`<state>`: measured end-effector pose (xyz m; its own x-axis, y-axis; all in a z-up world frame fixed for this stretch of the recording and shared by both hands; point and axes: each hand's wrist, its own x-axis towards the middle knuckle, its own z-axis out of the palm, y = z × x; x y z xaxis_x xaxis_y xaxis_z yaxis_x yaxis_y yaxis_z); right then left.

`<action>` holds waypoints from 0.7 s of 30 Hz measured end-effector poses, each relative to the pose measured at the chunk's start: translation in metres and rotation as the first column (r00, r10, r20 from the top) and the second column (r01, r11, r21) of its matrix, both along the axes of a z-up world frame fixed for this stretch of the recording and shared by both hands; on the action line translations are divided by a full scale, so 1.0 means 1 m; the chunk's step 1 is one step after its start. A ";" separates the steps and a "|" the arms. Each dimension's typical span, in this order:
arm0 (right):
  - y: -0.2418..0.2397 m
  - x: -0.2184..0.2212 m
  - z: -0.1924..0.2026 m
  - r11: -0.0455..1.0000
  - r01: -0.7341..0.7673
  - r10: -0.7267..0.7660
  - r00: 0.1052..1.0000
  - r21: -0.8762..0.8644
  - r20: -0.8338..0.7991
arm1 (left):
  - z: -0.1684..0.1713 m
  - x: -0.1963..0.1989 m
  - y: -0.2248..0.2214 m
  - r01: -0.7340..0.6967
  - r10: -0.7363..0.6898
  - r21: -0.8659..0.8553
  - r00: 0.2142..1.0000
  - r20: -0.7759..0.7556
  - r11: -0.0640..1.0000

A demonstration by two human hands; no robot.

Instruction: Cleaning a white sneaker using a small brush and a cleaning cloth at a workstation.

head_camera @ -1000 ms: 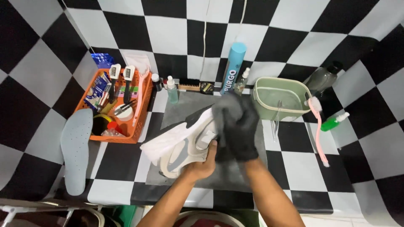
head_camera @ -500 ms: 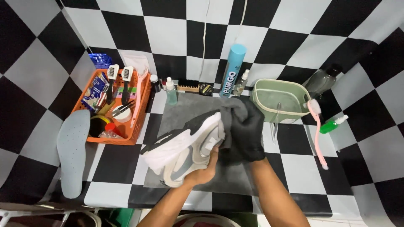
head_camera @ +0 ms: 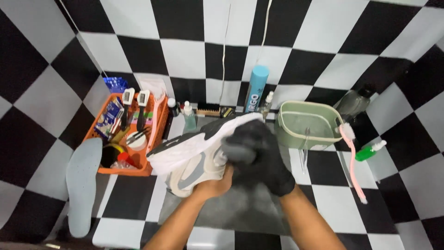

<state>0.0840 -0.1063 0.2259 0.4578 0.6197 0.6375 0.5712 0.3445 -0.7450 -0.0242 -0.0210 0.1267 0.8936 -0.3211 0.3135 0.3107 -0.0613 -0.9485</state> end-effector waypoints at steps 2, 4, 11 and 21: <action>0.016 0.031 -0.029 0.971 -0.171 0.108 0.938 0.168 0.328 | 0.036 -0.006 -0.011 0.638 0.127 -0.746 0.770 0.626 -0.191; 0.028 0.063 -0.035 0.958 -0.189 0.131 0.958 0.216 0.256 | -0.009 0.006 -0.007 0.618 0.144 -0.746 0.785 0.603 -0.249; 0.028 0.070 -0.037 0.941 -0.293 0.246 0.936 0.168 0.251 | -0.001 0.019 0.003 0.559 0.281 -0.702 0.829 0.483 -0.442; 0.032 0.107 -0.033 0.974 -0.212 0.197 0.966 0.076 0.166 | 0.036 0.040 0.014 0.596 0.209 -0.756 0.803 0.558 -0.272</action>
<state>0.1906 -0.0742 0.1930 0.2174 0.6246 0.7500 0.5886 0.5291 -0.6112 0.0155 -0.0072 0.1629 0.5243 0.5687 0.6337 0.2188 -0.8092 0.5452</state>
